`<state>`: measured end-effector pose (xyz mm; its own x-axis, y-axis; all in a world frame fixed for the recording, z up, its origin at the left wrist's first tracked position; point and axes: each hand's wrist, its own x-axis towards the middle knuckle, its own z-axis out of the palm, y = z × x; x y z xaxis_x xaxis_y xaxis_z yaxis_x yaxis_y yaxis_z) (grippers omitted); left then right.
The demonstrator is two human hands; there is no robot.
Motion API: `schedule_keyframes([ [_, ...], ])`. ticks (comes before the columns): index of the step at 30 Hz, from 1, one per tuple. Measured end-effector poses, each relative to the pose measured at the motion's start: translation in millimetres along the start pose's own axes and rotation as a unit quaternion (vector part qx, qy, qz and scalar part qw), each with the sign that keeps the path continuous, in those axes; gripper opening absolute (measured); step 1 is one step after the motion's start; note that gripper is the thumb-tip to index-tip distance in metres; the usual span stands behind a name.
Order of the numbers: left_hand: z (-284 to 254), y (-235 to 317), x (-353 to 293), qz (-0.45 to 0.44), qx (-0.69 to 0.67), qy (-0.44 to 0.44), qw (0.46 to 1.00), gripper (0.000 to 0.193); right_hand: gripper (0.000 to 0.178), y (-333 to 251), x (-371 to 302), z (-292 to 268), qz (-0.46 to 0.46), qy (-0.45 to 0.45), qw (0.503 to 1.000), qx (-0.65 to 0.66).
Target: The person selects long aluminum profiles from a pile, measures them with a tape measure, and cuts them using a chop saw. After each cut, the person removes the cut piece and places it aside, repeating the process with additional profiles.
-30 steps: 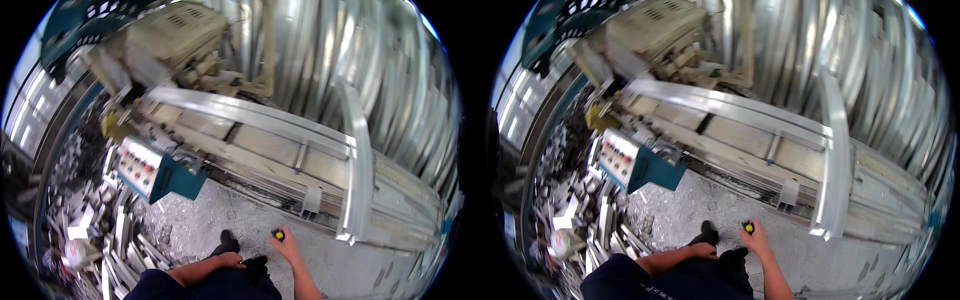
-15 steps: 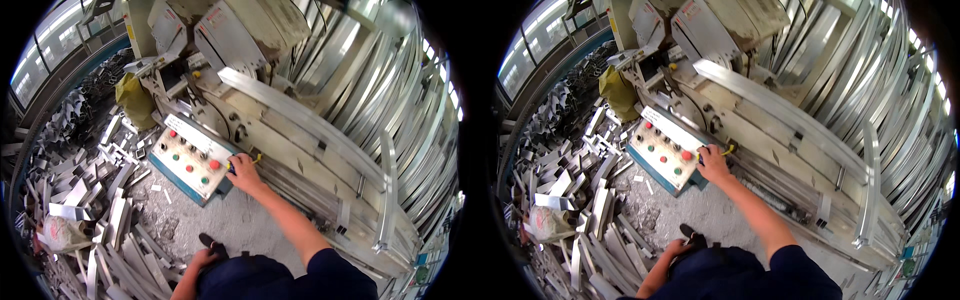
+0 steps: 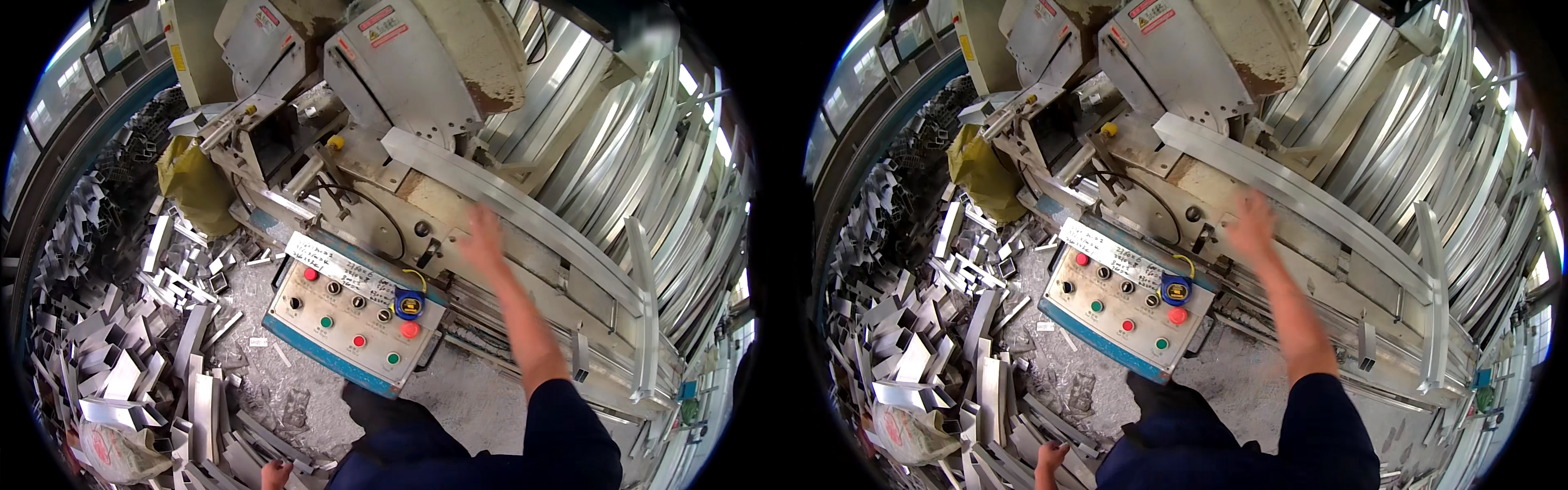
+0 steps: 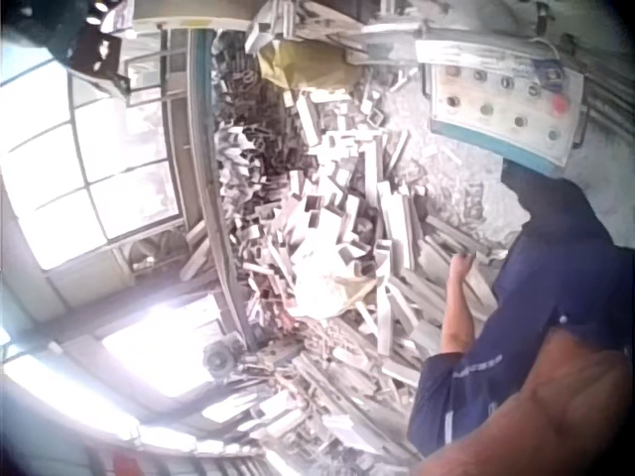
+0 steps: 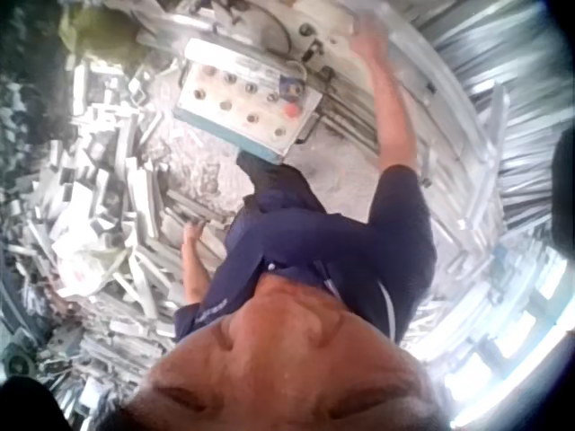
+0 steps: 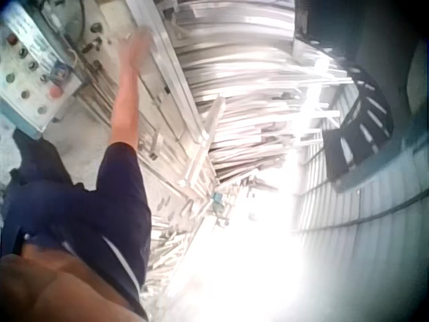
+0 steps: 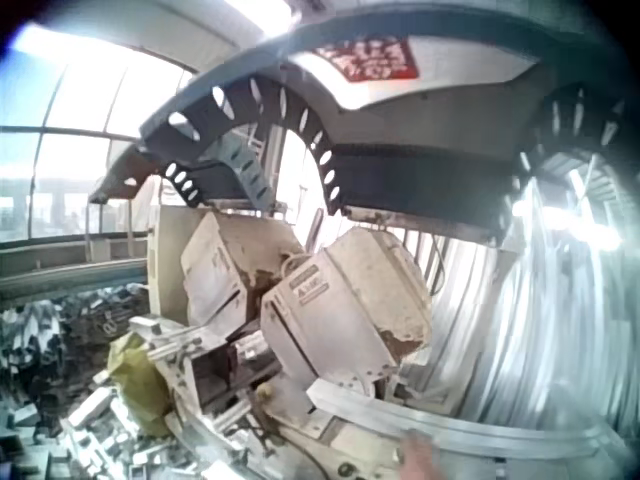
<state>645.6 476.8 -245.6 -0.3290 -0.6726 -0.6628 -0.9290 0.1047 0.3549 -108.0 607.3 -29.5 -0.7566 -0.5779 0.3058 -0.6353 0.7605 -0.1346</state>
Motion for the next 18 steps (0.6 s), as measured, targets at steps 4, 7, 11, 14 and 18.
schedule_keyframes([
  [4,-49.2,36.7,58.6,0.043,-0.037,-0.035,0.998,0.052,0.088,81.9,82.7,-7.1,0.109,-0.037,0.992,-0.049],
  [7,-94.1,59.4,81.6,0.06,-0.081,0.039,0.994,0.054,0.089,58.9,117.4,-8.5,0.132,-0.084,0.984,-0.09],
  [11,-152.4,74.9,127.3,0.064,-0.01,0.008,0.998,0.051,0.088,45.9,141.2,-14.2,0.176,-0.176,0.961,-0.117],
  [14,-171.0,76.0,172.0,0.06,-0.005,0.018,0.998,0.047,0.088,60.9,136.9,-7.1,0.158,-0.138,0.973,-0.094],
  [18,-230.9,197.3,182.4,0.148,0.034,0.006,0.988,0.045,0.084,44.8,129.1,-16.0,0.146,-0.107,0.981,-0.075],
])
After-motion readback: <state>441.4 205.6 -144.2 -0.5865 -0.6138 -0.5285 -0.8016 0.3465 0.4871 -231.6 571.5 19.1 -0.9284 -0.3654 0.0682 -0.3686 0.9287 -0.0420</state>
